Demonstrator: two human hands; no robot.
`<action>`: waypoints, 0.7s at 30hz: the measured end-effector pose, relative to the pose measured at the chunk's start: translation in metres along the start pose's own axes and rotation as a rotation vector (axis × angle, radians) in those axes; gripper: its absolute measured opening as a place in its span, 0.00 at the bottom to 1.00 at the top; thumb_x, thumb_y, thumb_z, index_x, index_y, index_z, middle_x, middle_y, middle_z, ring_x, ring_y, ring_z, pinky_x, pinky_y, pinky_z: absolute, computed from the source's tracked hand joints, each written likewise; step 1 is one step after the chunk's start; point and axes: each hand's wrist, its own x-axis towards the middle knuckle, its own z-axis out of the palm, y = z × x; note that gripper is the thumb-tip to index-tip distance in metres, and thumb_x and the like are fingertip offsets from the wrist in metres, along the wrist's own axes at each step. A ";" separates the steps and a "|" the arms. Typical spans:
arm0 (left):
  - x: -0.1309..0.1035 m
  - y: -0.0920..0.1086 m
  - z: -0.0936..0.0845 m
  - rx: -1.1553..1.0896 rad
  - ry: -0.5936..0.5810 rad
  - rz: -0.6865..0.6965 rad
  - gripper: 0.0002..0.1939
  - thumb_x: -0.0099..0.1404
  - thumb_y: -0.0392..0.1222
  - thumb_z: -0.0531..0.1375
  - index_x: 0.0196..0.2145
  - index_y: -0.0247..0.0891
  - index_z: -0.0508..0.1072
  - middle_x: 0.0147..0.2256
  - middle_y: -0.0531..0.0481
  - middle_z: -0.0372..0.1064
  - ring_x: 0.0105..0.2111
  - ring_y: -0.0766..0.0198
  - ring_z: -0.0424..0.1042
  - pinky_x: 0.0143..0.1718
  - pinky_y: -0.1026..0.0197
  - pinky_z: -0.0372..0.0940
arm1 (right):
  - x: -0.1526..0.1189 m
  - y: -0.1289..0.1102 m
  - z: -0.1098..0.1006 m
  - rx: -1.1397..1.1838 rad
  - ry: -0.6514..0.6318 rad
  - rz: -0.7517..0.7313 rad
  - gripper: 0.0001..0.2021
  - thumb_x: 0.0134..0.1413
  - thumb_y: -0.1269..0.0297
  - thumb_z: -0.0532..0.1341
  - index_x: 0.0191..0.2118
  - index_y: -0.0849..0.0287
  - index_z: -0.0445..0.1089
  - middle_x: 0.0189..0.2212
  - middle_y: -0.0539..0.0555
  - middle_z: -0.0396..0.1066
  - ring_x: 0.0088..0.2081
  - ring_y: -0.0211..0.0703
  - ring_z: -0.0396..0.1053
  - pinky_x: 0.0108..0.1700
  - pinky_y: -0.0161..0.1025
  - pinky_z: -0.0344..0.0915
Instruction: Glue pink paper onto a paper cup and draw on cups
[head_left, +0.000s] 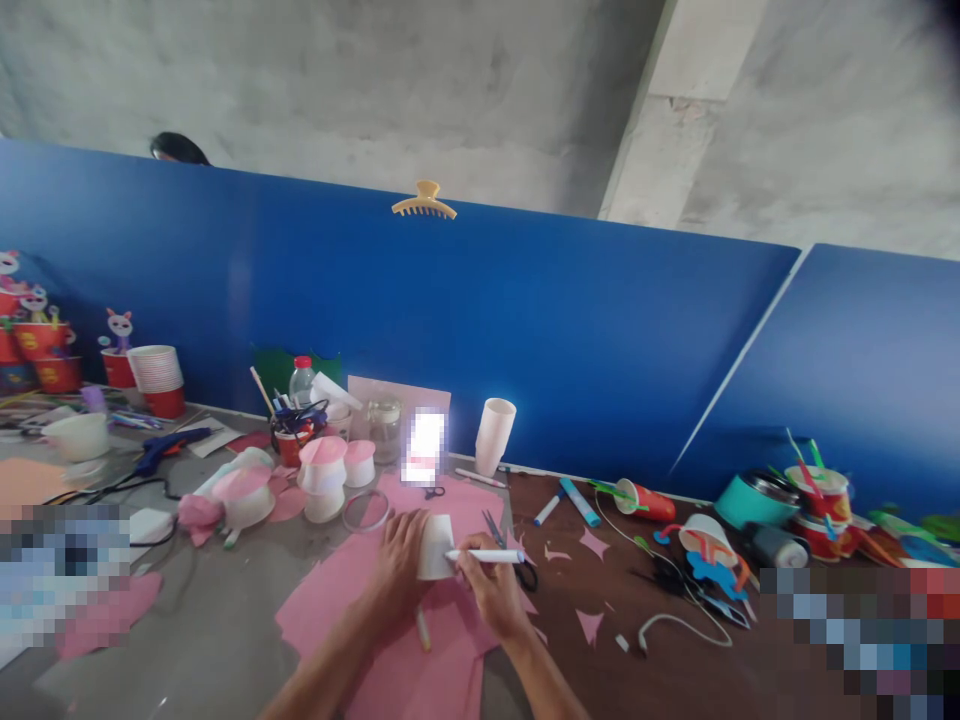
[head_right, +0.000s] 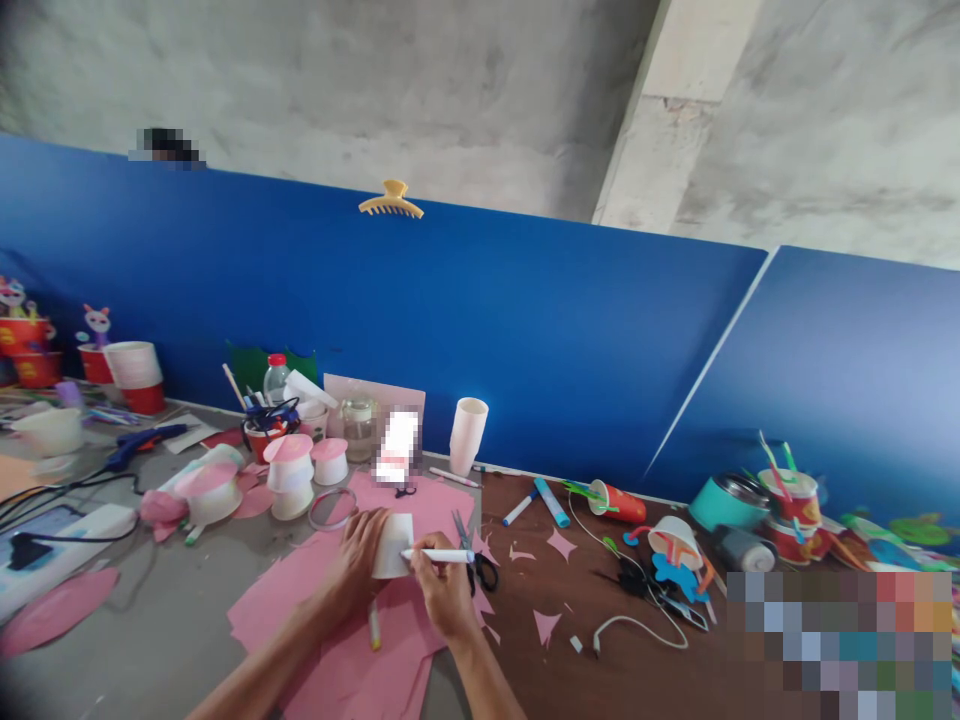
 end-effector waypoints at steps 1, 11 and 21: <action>0.000 0.000 0.000 -0.002 -0.001 0.002 0.20 0.62 0.38 0.60 0.52 0.40 0.67 0.47 0.40 0.73 0.47 0.45 0.73 0.53 0.42 0.67 | 0.000 0.000 0.000 0.008 -0.019 0.008 0.17 0.58 0.48 0.62 0.28 0.56 0.69 0.20 0.47 0.63 0.22 0.38 0.59 0.24 0.34 0.58; -0.003 0.001 -0.002 0.035 0.023 0.032 0.21 0.61 0.36 0.58 0.53 0.36 0.67 0.48 0.39 0.72 0.49 0.46 0.72 0.56 0.42 0.65 | 0.001 -0.003 -0.005 0.044 -0.001 0.026 0.16 0.55 0.48 0.64 0.27 0.56 0.69 0.18 0.46 0.63 0.21 0.37 0.59 0.24 0.34 0.58; -0.008 -0.011 0.008 -0.041 0.117 0.031 0.26 0.60 0.37 0.55 0.56 0.35 0.68 0.48 0.36 0.73 0.50 0.45 0.73 0.54 0.39 0.68 | 0.009 0.008 -0.010 0.065 0.276 0.085 0.31 0.57 0.33 0.56 0.42 0.61 0.74 0.15 0.46 0.66 0.15 0.37 0.55 0.19 0.35 0.55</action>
